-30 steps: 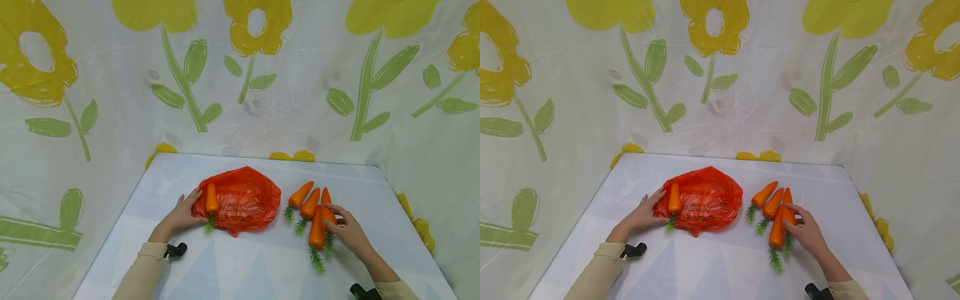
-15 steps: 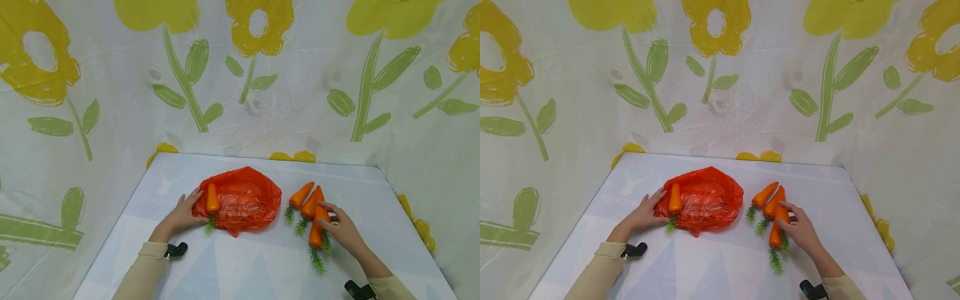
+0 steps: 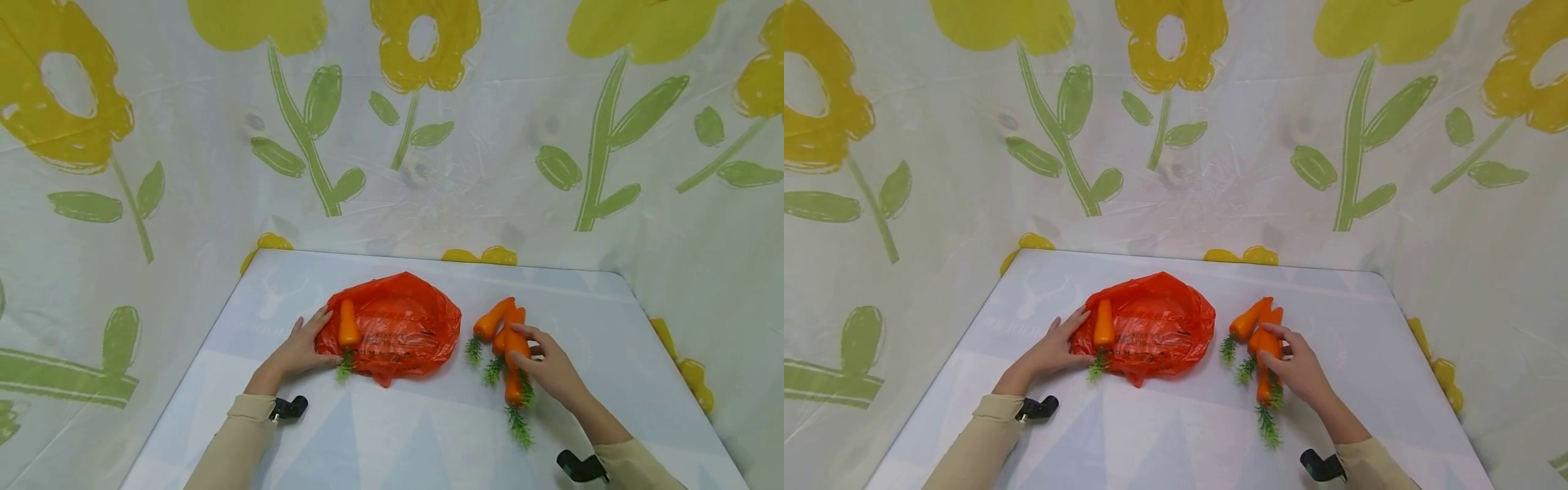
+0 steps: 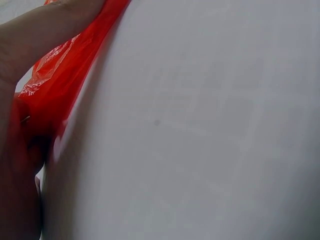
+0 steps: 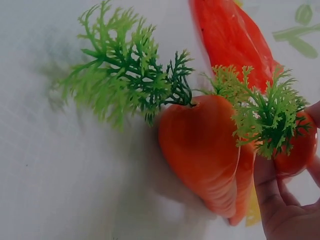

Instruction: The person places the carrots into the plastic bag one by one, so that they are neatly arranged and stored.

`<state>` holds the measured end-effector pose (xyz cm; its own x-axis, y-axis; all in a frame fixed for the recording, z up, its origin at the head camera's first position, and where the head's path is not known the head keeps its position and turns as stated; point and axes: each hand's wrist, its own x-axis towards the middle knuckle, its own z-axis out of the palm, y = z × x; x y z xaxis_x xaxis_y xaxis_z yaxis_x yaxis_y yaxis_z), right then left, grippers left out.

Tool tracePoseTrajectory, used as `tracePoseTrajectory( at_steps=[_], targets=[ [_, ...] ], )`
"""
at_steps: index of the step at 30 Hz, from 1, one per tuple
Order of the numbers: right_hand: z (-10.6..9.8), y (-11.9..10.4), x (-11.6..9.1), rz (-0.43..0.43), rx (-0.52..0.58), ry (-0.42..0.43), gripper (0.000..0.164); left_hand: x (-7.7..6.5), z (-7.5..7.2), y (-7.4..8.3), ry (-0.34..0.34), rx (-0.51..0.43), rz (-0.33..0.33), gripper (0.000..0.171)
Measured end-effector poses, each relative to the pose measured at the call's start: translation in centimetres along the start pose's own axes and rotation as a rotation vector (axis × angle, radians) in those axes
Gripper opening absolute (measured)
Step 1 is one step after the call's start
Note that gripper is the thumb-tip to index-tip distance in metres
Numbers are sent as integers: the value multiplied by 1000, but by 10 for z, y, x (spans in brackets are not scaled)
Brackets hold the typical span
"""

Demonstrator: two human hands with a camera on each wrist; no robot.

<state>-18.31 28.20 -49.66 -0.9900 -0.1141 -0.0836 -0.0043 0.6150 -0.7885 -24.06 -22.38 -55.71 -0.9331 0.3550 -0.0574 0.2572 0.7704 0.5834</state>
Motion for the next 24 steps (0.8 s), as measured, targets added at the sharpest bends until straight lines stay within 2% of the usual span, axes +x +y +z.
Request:
tracePoseTrajectory(
  at_steps=[13, 24],
  targets=[
    [11, -8, 7, -36, 0, -10, 55, 0, 1, 0, 1, -12, 4, 109],
    [21, -14, 12, -63, 47, -7, 53, -1, -1, 1, 5, -15, 13, 109]
  ],
)
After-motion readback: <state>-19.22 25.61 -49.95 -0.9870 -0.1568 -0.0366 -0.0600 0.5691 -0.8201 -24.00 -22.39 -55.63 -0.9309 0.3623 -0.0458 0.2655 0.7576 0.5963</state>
